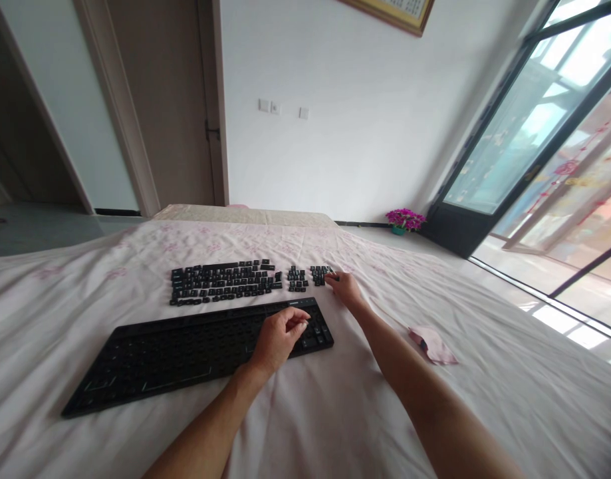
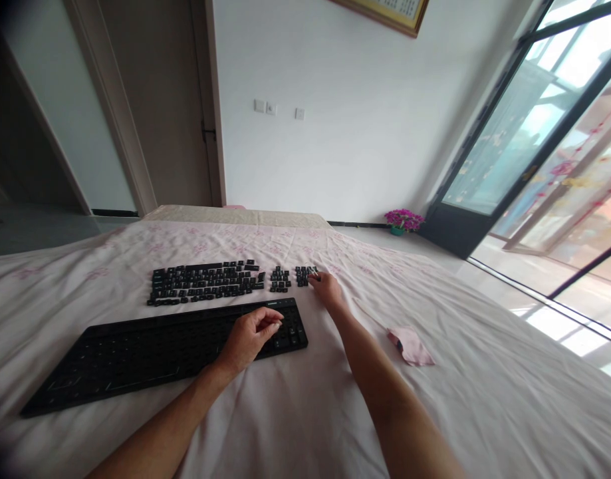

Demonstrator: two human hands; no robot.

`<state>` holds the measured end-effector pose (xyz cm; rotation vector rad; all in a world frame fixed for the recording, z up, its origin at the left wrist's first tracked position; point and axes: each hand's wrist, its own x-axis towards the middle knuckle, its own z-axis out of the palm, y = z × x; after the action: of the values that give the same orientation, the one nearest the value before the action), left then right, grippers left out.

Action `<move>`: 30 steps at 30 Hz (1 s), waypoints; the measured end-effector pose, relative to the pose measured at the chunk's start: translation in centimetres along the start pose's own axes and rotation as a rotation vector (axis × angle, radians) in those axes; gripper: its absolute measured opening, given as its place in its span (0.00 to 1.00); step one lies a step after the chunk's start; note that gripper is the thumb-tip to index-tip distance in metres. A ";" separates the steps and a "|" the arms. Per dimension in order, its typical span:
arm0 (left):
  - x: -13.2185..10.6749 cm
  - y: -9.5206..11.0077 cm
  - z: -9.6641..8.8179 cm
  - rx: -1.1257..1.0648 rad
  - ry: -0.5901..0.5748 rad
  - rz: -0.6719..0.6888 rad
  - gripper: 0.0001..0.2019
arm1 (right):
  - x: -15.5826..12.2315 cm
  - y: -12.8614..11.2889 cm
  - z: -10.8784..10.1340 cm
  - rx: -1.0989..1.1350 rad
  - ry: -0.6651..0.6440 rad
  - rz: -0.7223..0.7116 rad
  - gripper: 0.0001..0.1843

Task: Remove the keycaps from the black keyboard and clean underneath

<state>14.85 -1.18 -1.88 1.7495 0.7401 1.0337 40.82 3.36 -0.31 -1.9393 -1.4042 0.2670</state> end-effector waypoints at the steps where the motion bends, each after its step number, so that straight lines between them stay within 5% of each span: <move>1: 0.0 0.0 0.0 -0.003 0.003 -0.001 0.07 | -0.2 -0.3 -0.2 0.011 0.004 -0.002 0.18; 4: 0.0 0.1 0.0 -0.016 0.011 0.003 0.07 | -1.0 -1.4 -1.2 0.071 -0.006 -0.024 0.26; 10: -0.2 0.2 0.0 0.007 0.005 0.006 0.08 | -5.5 -4.4 -4.1 0.138 -0.173 -0.393 0.30; 17: -0.4 0.1 0.1 0.065 0.011 0.027 0.08 | -10.5 -5.6 -4.4 0.361 -0.270 -0.195 0.16; 30: -0.4 0.2 0.3 0.139 0.011 0.033 0.09 | -11.3 -5.3 -3.3 0.435 -0.382 -0.159 0.11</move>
<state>14.95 -1.74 -1.88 1.8817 0.8089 1.0352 34.33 -7.31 2.86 -1.4597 -1.5717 0.8288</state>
